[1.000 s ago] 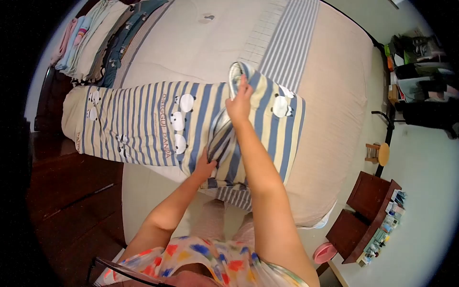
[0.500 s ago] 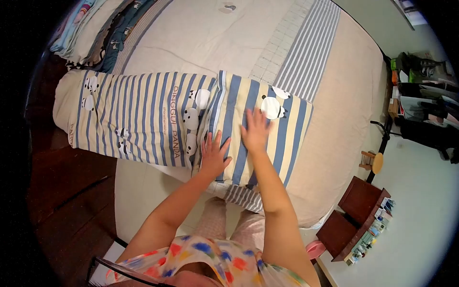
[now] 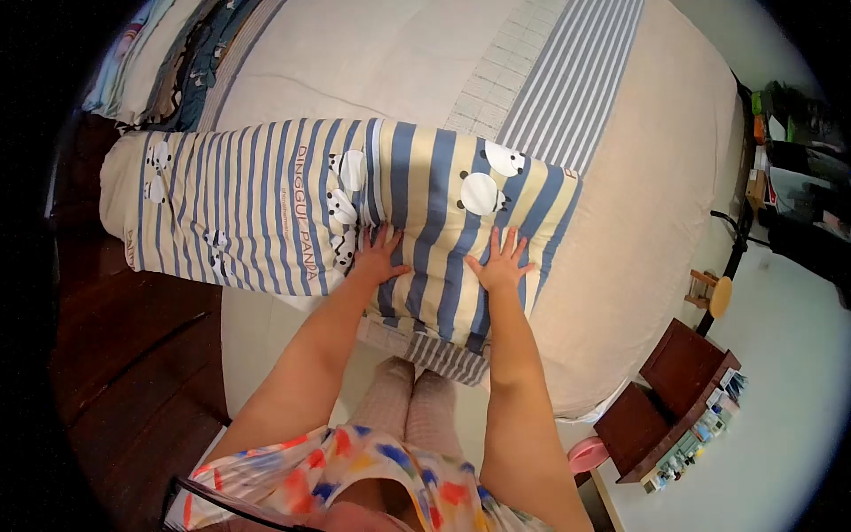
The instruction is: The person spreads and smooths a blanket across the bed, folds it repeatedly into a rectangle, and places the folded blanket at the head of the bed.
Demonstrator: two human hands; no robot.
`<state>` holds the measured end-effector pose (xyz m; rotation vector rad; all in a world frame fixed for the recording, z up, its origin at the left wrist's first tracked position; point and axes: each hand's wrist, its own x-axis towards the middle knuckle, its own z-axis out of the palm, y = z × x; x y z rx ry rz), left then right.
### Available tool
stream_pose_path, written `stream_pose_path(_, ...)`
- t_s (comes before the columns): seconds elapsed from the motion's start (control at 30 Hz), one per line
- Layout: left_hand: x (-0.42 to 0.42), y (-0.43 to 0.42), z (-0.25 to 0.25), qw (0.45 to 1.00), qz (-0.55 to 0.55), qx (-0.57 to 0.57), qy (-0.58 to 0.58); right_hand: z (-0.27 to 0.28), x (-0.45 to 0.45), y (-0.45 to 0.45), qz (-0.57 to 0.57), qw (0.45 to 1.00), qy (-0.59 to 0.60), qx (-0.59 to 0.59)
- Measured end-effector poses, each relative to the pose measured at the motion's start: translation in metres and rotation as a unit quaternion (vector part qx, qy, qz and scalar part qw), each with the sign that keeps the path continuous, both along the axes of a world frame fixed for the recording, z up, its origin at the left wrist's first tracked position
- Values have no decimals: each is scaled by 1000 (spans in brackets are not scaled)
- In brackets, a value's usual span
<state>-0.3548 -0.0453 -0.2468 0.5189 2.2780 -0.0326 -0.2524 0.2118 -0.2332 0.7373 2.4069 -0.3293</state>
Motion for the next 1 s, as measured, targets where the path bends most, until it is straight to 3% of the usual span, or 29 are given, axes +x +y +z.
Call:
stream_pose_path(0.07,-11,12,43,999,-8,-31,-42,10,-6,9,-7,999,-29,-41)
stream_pose_path(0.17,-15,-14,25,998,-28,41,-25,26,-12,26,7,992,-67,-107)
stream_pose_path(0.2,-10,-19,45,997,-30,75,22,29,-11,32,13,990,-72,-122)
stream_pose_path(0.23,3,-36,41,986,27,147,69,-2,1,42,30,990,-26,-132)
stream_pose_path(0.3,35,-69,73,968,39,191,159,-67,26,61,68,985,63,-147)
stream_pose_path(0.4,79,-130,116,956,164,205,129,27,43,31,37,993,-15,-114)
stream_pose_path(0.47,100,-180,137,960,195,147,140,54,58,5,41,994,0,-97)
stream_pose_path(0.53,113,-228,156,944,267,111,158,23,72,-6,33,971,132,-194)
stream_pose_path(0.57,117,-247,164,933,305,93,169,32,71,-23,-5,937,232,-260)
stream_pose_path(0.63,117,-276,180,902,370,110,193,43,59,-55,-64,896,302,-319)
stream_pose_path(0.73,104,-322,210,867,417,140,237,114,23,-113,-111,891,270,-348)
stream_pose_path(0.8,94,-348,233,851,425,161,264,116,-7,-143,-24,895,312,-319)
stream_pose_path(0.87,87,-384,255,839,425,180,287,161,-37,-184,31,902,309,-300)
stream_pose_path(0.93,82,-433,266,827,437,195,295,139,-74,-214,46,878,329,-346)
stream_pose_path(1.0,79,-485,278,820,446,201,296,177,-98,-265,38,878,313,-361)
